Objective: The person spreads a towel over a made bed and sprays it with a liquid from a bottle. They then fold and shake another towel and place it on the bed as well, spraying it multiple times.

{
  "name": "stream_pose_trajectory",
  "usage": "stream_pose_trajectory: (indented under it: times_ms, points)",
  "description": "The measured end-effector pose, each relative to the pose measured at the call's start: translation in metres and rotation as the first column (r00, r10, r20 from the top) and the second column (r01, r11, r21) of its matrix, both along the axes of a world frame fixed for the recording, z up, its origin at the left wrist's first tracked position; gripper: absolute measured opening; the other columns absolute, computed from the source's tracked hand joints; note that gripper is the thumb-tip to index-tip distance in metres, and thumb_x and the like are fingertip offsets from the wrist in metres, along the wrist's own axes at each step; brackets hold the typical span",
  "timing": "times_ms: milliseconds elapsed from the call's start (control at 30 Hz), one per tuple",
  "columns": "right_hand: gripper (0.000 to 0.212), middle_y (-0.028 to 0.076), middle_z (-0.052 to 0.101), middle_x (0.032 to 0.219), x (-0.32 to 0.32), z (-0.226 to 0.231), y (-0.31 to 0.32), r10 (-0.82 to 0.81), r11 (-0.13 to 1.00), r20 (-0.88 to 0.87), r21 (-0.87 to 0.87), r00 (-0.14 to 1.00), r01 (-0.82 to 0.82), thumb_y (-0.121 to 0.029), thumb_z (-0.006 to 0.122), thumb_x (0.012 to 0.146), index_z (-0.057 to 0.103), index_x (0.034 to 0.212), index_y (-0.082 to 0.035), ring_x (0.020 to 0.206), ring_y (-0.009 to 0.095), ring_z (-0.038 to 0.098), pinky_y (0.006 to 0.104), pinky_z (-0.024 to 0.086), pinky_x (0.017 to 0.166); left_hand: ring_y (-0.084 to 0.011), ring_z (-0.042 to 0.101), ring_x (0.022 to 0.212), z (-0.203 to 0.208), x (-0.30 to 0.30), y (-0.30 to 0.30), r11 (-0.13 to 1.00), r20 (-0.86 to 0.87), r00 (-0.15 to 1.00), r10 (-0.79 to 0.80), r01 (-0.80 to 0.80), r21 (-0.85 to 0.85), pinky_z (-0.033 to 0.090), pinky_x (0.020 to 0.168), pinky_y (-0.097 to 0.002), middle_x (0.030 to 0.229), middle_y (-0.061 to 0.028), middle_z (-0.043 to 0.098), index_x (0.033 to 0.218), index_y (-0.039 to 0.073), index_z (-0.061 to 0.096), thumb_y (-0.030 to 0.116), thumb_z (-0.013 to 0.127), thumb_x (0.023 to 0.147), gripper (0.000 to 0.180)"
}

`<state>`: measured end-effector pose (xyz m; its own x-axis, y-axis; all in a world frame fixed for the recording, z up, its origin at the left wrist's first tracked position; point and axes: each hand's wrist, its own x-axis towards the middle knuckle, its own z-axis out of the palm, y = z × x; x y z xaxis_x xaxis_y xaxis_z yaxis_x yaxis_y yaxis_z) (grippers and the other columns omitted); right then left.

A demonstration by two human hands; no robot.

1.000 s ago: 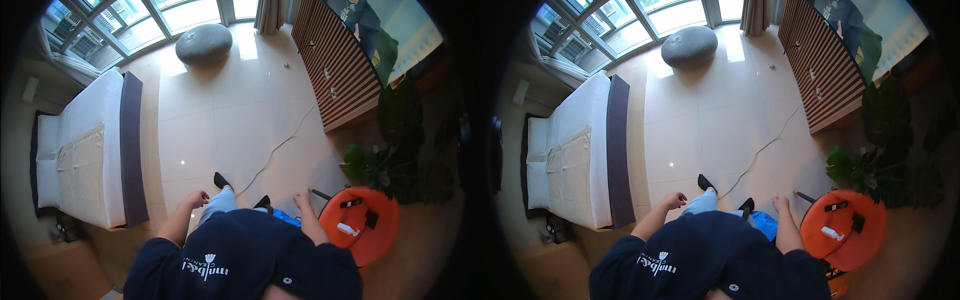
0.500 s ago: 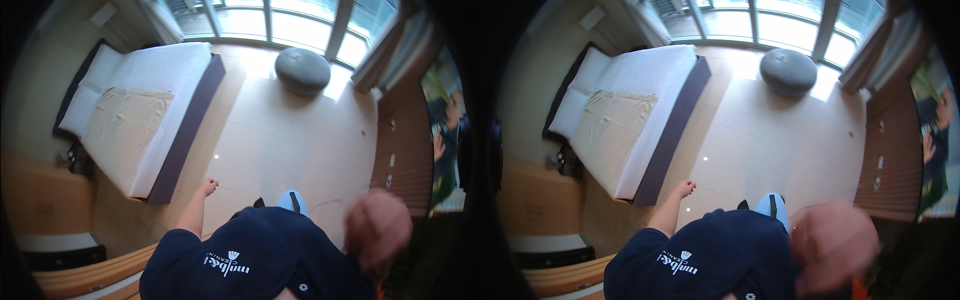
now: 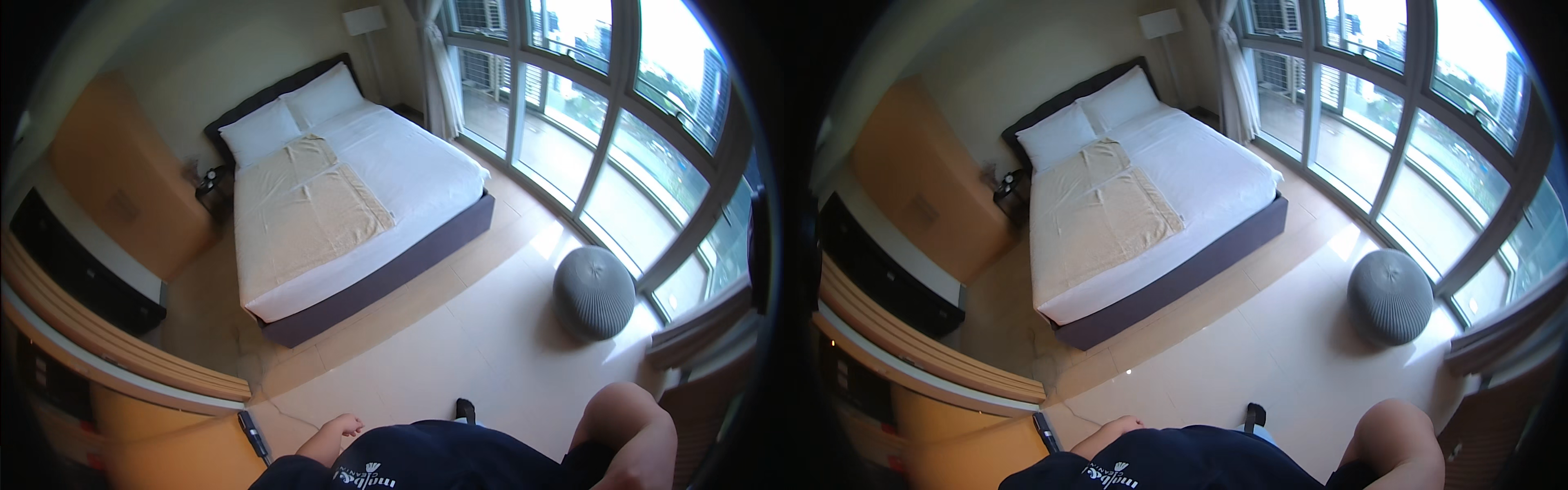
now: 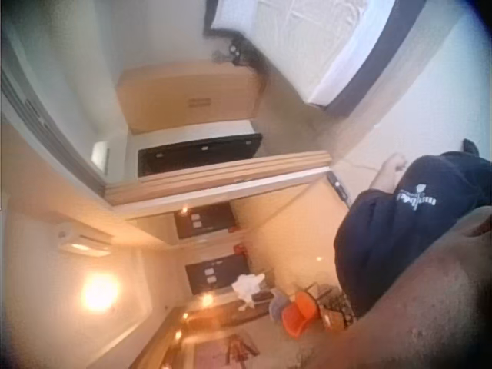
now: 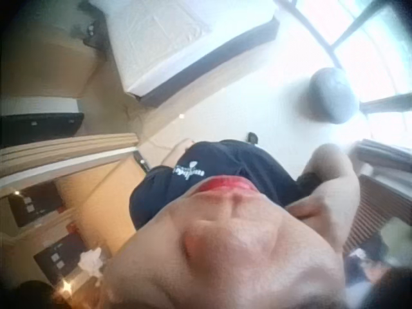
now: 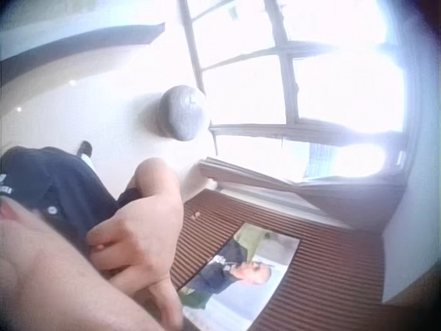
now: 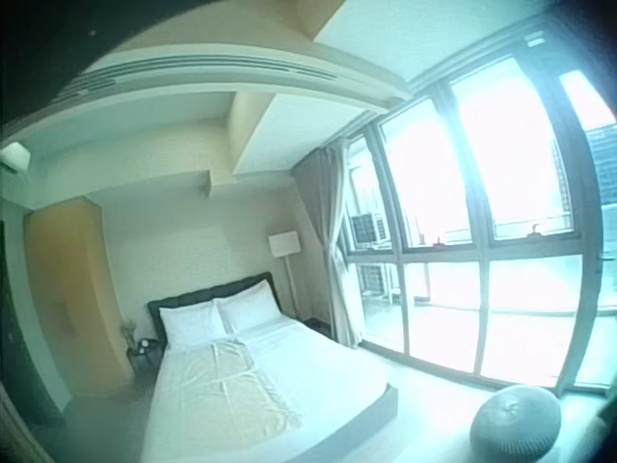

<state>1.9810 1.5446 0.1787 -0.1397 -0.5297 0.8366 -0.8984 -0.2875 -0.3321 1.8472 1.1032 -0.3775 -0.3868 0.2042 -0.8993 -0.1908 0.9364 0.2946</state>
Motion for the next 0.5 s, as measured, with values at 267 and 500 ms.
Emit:
stream_pose_trajectory:
  times_ms: [267, 500]
  points:
    - [0.027, 0.002, 0.051, 0.066, -0.127, -0.01, 0.023, 0.753, 0.639, 0.088, 0.138, 0.652, -0.757, -0.018, 0.038, 0.086, 0.06, 0.073, -0.012, 0.059, 0.015, 0.051, 0.0277, 0.038, 0.057, -0.0132, 0.057, 0.064, 0.018, 0.044, 0.069, 0.787, -0.074, 0.814, 0.576, -0.528, 0.317, 0.046, 0.059, -0.0267, 0.079, -0.0061, 0.061, 0.097, 0.003, 0.056, 0.023, 0.054, 0.085, 0.023]
    - [0.017, 0.012, 0.061, 0.082, -0.243, -0.219, -0.067, -0.109, 0.877, 0.928, 0.259, 0.357, -0.404, -0.008, 0.054, 0.085, 0.057, 0.095, 0.005, 0.074, 0.02, 0.059, 0.0279, 0.048, 0.067, -0.0158, 0.059, 0.064, -0.002, 0.133, 0.026, 0.686, -0.072, 0.683, 0.727, -0.726, 0.049, 0.048, 0.056, -0.0277, 0.082, -0.0057, 0.062, 0.092, 0.005, 0.059, 0.027, 0.053, 0.081, 0.026]
